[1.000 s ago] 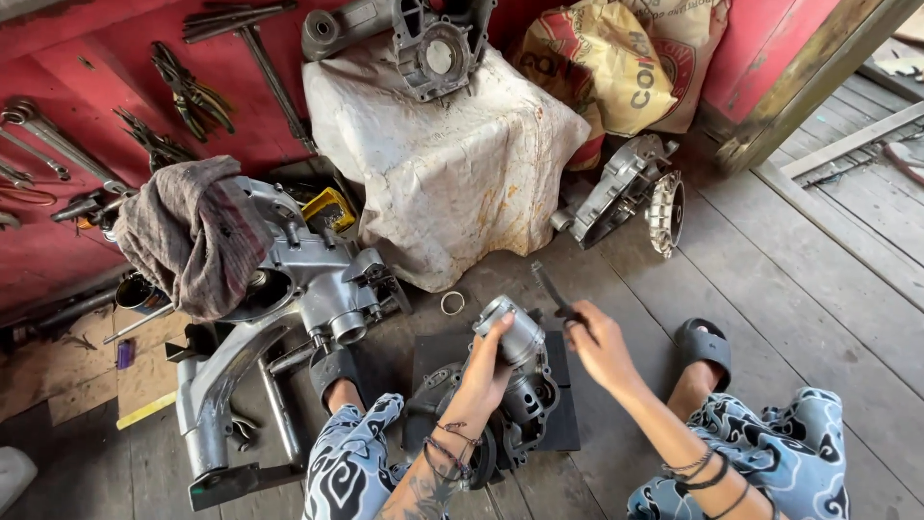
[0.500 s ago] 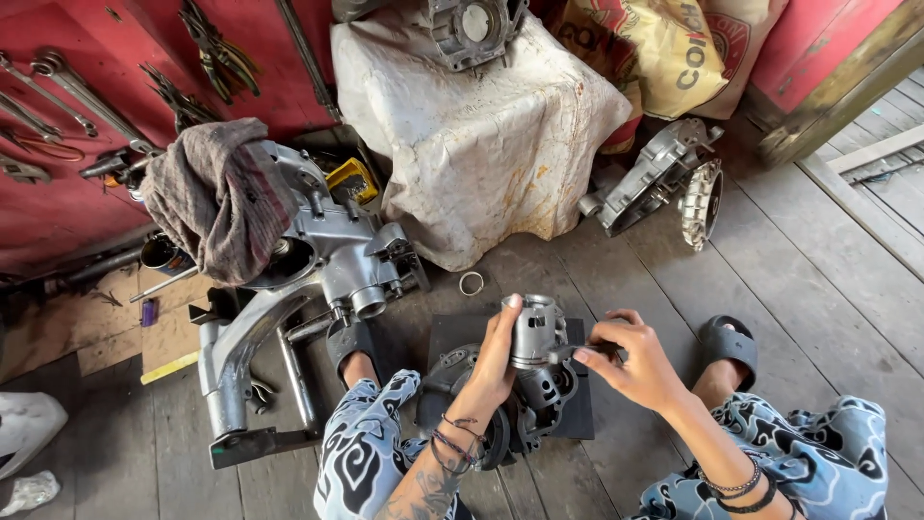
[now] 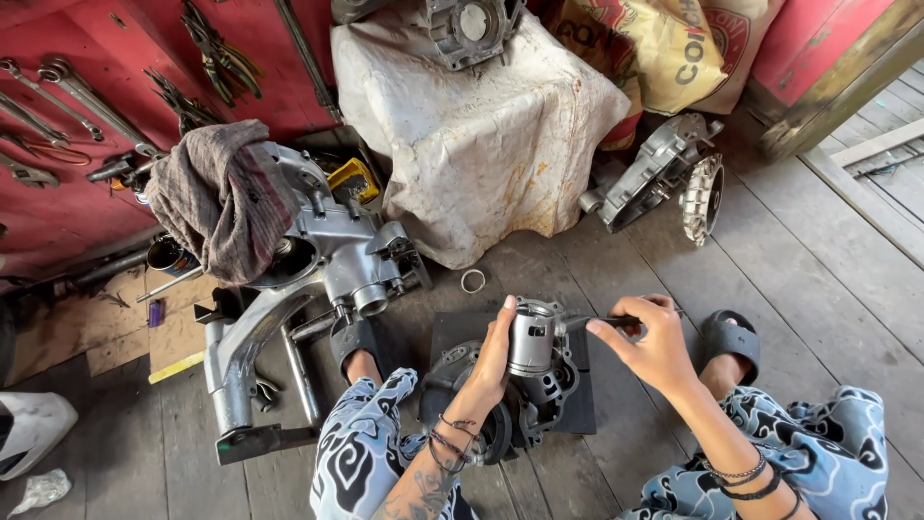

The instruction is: Cleaning carbon deposits from a motorcycle piston head using a manual scraping tool

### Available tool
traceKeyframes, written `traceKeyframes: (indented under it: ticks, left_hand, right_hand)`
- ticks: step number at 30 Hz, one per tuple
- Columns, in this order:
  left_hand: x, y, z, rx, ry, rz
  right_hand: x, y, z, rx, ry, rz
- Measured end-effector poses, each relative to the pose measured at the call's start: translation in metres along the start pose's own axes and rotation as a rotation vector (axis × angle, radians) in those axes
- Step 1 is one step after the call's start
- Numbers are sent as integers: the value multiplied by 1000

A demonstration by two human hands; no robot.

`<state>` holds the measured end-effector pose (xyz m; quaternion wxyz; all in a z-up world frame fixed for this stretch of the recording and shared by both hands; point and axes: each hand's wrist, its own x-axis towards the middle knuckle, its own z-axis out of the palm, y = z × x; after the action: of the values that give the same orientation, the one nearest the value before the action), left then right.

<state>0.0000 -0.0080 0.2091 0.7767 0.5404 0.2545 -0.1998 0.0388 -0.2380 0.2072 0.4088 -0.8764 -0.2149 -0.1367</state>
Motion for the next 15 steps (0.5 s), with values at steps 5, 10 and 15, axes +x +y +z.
traceKeyframes:
  ticks: [5,10,15]
  left_hand:
    - [13,-11,-5,136,9,48]
    - [27,-31,-10,229,65,76]
    - [5,-15,2,211,22,272]
  right_hand:
    - [-14,-2,15,35,-69,-58]
    - [-10,-2,3,-34,-13,-42]
    - [-10,-17,3,-32,-130,94]
